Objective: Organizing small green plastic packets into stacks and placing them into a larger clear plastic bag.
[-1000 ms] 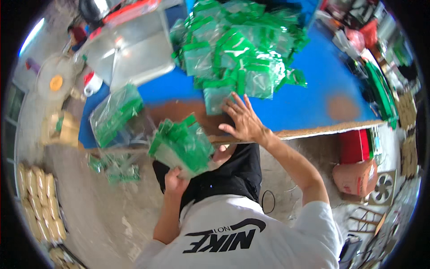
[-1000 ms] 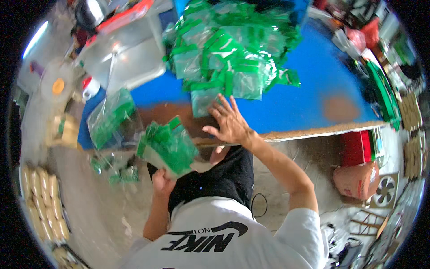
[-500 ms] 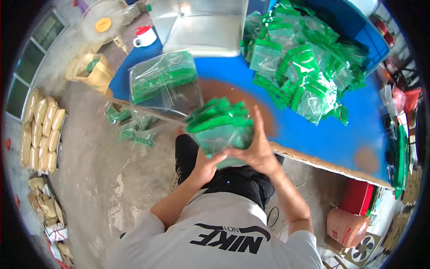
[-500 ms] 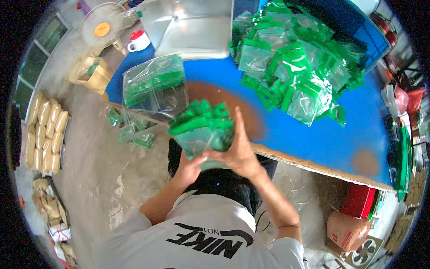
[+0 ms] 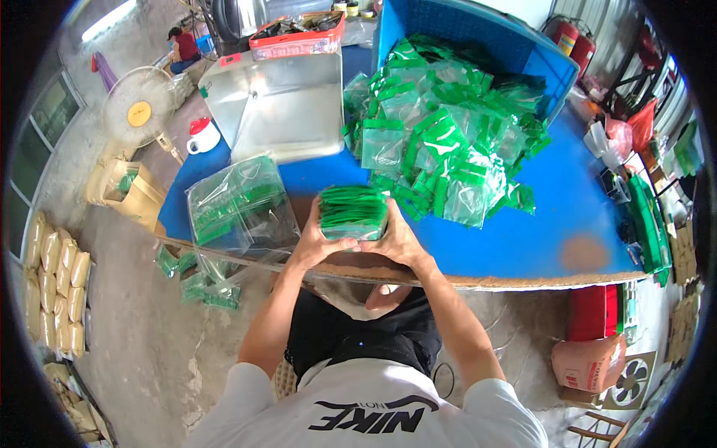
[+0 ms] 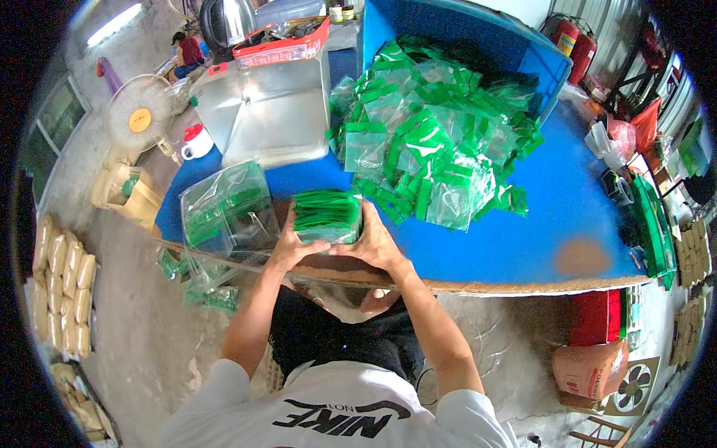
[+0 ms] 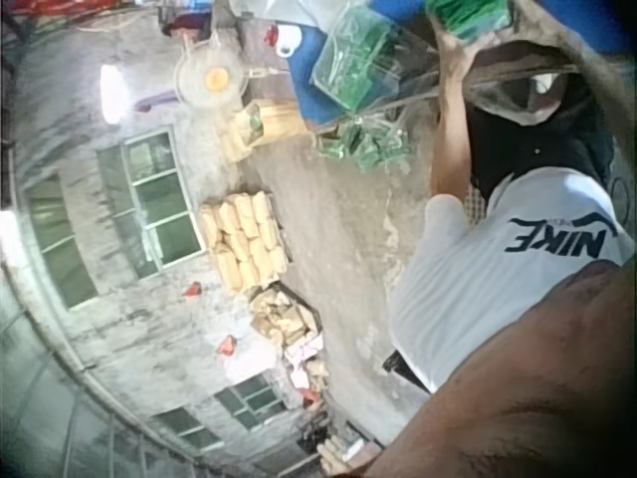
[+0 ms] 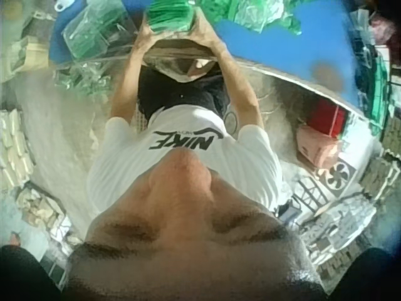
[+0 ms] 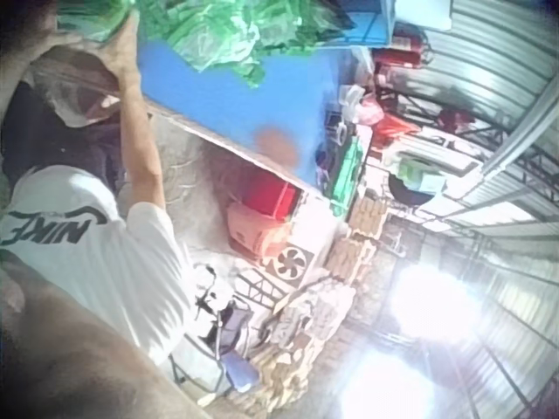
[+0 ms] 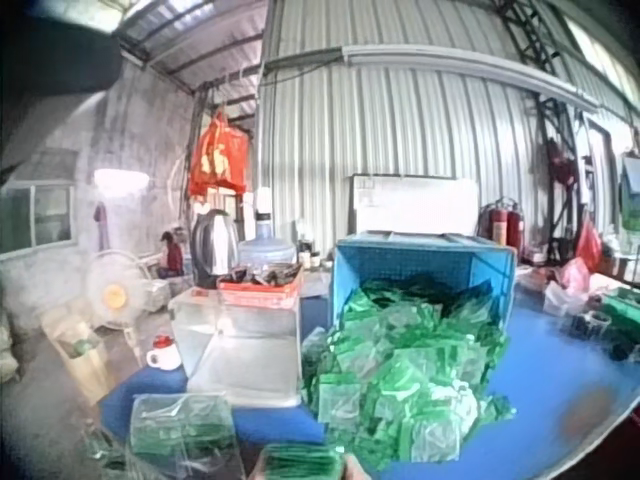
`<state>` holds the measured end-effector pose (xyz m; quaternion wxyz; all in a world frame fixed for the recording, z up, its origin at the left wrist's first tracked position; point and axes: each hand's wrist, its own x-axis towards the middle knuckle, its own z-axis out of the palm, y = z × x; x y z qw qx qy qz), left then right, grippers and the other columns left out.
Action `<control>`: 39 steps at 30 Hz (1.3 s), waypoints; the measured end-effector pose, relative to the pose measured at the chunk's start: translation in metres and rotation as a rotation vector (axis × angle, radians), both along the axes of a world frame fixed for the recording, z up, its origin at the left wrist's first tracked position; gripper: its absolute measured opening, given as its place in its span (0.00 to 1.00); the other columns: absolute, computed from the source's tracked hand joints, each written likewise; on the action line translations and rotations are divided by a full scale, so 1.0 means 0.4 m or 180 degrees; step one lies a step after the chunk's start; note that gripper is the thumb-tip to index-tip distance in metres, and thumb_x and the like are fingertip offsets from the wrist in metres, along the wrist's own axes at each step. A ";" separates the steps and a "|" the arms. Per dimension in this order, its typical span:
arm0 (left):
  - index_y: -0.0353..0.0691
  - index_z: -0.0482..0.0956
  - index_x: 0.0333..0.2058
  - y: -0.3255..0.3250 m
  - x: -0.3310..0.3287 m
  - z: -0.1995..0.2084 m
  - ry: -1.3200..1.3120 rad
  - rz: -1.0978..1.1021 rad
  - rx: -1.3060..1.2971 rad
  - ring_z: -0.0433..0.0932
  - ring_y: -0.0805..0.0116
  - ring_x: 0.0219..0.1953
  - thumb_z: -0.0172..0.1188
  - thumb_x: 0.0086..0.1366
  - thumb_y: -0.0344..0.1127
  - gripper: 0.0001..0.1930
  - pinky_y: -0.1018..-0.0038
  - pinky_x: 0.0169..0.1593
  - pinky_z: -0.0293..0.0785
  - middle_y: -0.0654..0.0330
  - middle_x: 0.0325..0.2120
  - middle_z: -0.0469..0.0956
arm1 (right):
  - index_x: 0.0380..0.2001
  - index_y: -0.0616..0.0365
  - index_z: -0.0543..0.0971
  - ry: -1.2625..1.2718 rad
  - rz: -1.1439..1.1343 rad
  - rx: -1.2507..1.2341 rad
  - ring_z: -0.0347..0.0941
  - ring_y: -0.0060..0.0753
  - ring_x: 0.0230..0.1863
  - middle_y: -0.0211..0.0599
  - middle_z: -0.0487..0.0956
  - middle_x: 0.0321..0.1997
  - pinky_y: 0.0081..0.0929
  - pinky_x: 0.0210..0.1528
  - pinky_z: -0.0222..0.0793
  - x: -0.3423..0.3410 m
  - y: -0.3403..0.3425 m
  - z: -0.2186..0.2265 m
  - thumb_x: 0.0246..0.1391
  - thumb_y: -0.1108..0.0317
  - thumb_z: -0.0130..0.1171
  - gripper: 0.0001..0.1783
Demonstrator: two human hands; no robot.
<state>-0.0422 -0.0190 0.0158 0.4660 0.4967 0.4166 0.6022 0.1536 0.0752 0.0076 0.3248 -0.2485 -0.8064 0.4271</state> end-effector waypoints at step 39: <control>0.38 0.74 0.55 -0.095 -0.015 -0.087 -0.0815 0.0004 -0.0192 0.76 0.68 0.51 0.82 0.42 0.36 0.39 0.69 0.54 0.74 0.61 0.47 0.78 | 0.54 0.72 0.69 -0.0046 0.0236 -0.1115 0.80 0.52 0.44 0.54 0.83 0.37 0.41 0.50 0.75 0.068 -0.094 0.097 0.55 0.30 0.56 0.48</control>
